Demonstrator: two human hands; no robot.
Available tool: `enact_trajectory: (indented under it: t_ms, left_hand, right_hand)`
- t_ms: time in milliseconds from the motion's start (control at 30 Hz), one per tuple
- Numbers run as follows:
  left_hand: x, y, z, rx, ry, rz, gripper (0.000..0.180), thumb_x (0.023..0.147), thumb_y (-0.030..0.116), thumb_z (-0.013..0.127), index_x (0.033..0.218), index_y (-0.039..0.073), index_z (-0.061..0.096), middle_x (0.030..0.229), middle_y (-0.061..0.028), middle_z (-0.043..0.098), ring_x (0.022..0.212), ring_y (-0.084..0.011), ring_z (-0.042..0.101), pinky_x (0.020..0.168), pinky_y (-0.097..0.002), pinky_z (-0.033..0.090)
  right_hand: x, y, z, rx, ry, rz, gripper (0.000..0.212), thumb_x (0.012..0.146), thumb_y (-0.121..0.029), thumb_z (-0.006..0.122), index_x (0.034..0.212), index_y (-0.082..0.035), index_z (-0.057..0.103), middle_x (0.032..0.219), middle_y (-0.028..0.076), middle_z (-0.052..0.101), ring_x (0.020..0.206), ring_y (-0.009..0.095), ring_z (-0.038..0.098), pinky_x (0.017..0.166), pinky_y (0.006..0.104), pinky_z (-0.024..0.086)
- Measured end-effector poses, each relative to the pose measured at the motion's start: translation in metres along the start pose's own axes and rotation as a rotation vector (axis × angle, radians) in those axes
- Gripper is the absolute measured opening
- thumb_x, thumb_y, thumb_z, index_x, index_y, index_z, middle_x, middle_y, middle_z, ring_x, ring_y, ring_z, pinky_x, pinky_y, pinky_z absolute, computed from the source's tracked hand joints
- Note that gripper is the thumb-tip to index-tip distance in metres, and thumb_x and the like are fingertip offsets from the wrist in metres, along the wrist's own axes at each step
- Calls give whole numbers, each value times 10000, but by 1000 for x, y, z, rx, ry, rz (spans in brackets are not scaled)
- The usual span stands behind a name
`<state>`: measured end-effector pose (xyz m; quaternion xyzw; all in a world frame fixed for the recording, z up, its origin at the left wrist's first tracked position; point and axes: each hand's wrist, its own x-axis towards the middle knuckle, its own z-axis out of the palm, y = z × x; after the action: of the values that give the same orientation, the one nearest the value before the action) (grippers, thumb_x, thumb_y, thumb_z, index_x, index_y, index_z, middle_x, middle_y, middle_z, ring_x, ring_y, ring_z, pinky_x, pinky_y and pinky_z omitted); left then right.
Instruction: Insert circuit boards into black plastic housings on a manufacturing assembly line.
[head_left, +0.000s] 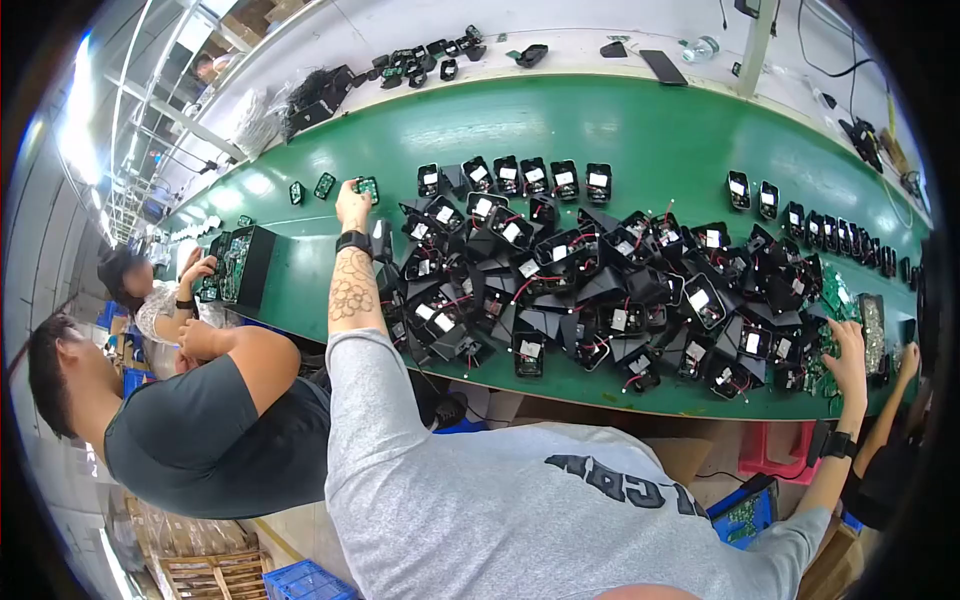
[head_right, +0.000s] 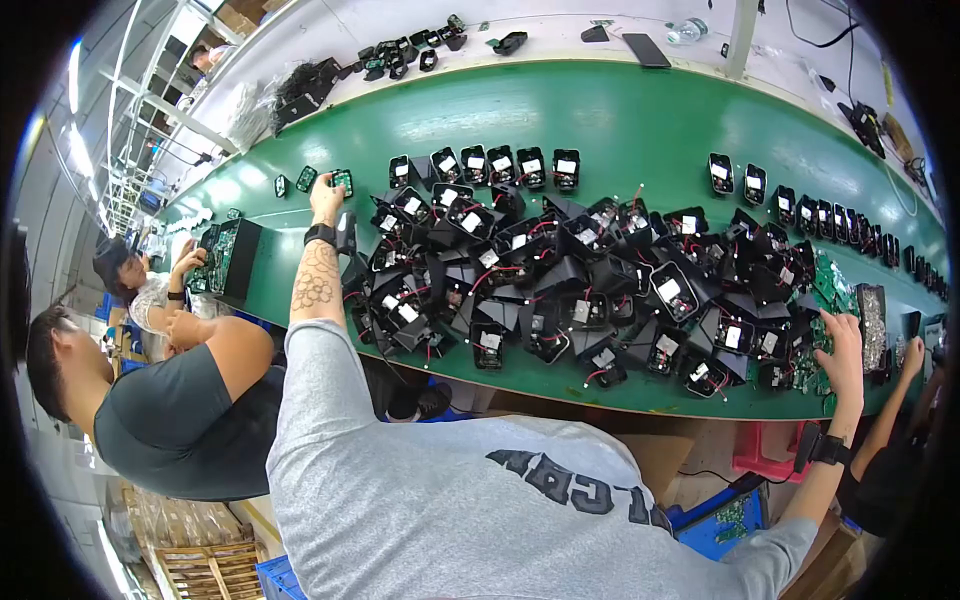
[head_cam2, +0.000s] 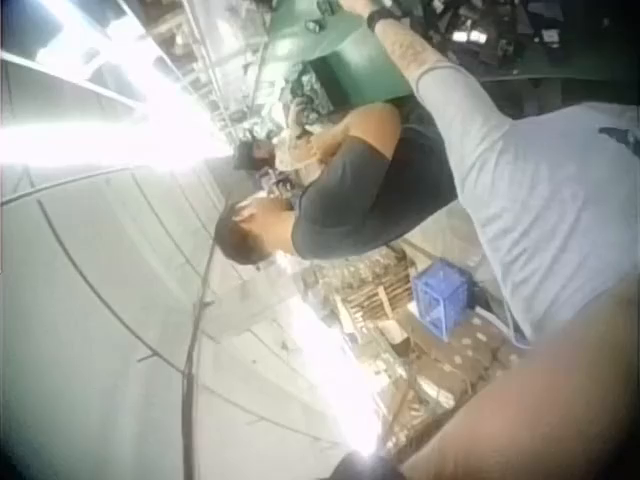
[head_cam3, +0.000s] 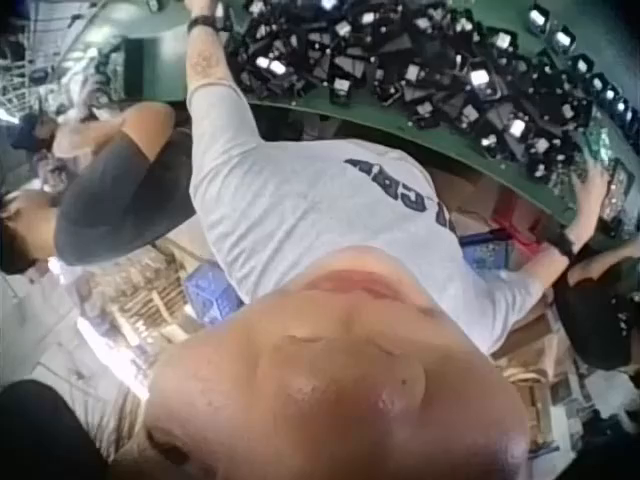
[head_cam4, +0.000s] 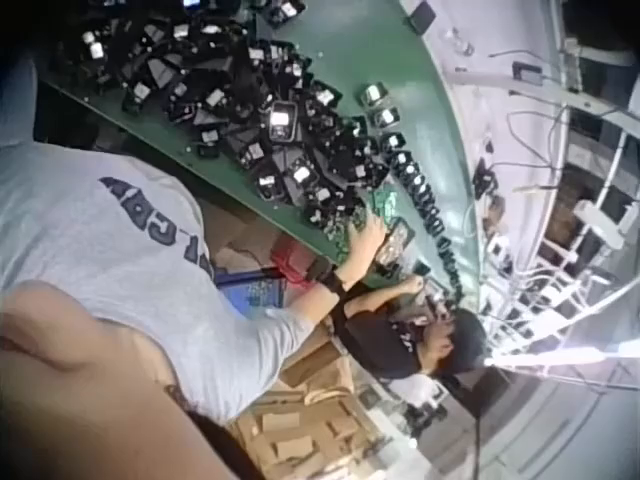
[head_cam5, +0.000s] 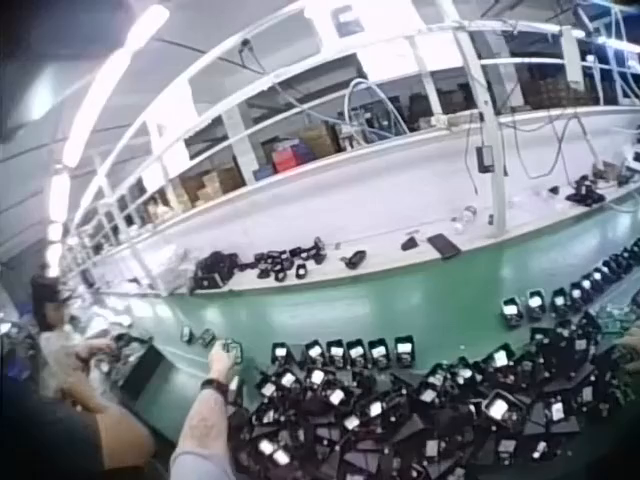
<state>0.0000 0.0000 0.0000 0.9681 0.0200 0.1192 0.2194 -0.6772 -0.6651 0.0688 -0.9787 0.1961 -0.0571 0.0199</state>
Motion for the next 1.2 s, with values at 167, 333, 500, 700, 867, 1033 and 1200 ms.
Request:
enact_trajectory:
  t_ms: [167,333,500,700,867,1033,1200]
  left_hand:
    - [-3,33,10,271,115,201,384,757,190,687,1122,103,601,1016,-180,638,979,-370,612,864,-451,485]
    - [-31,105,5,388,26,577,296,790,312,695,1012,117,674,968,-133,662,990,-330,584,852,-434,479]
    - [-4,87,28,-64,-284,381,367,780,276,700,1042,40,598,946,-170,669,925,-352,619,835,-409,489]
    - [-1,65,-6,-329,47,599,305,862,192,575,1113,23,544,976,-186,633,808,-283,645,737,-368,531]
    - [-169,238,-86,-1248,-803,75,337,941,108,406,1270,33,404,1125,-210,577,967,-349,643,692,-361,589]
    - [-339,294,-95,-1713,-1461,-168,440,976,151,416,1393,68,306,1216,-227,547,1116,-354,581,866,-414,558]
    - [-410,314,-92,-1621,-1156,236,526,928,50,523,1405,40,302,1279,-192,496,1175,-284,530,933,-416,508]
  right_hand:
    - [16,8,18,123,-91,96,803,457,72,726,1227,-85,564,815,75,489,896,278,484,847,356,424]
    - [24,-8,4,54,-120,187,648,410,8,766,1012,-55,535,862,90,497,921,301,488,855,364,428]
    - [9,37,17,77,-77,135,628,488,6,726,1081,-23,522,1073,135,506,1062,323,487,957,362,399]
    - [2,2,-16,174,271,168,723,603,13,720,1285,-36,486,1199,123,531,1123,278,509,987,351,388]
    - [-32,-122,-45,662,567,254,650,759,-137,711,1338,6,453,1333,122,500,1230,231,472,1042,351,350]
    - [10,-268,-10,1525,438,82,855,638,-387,801,1292,46,462,1223,199,584,1141,269,570,995,361,418]
    - [9,-293,19,1969,252,116,872,602,-204,831,1322,46,407,1253,151,566,1147,230,559,979,343,438]
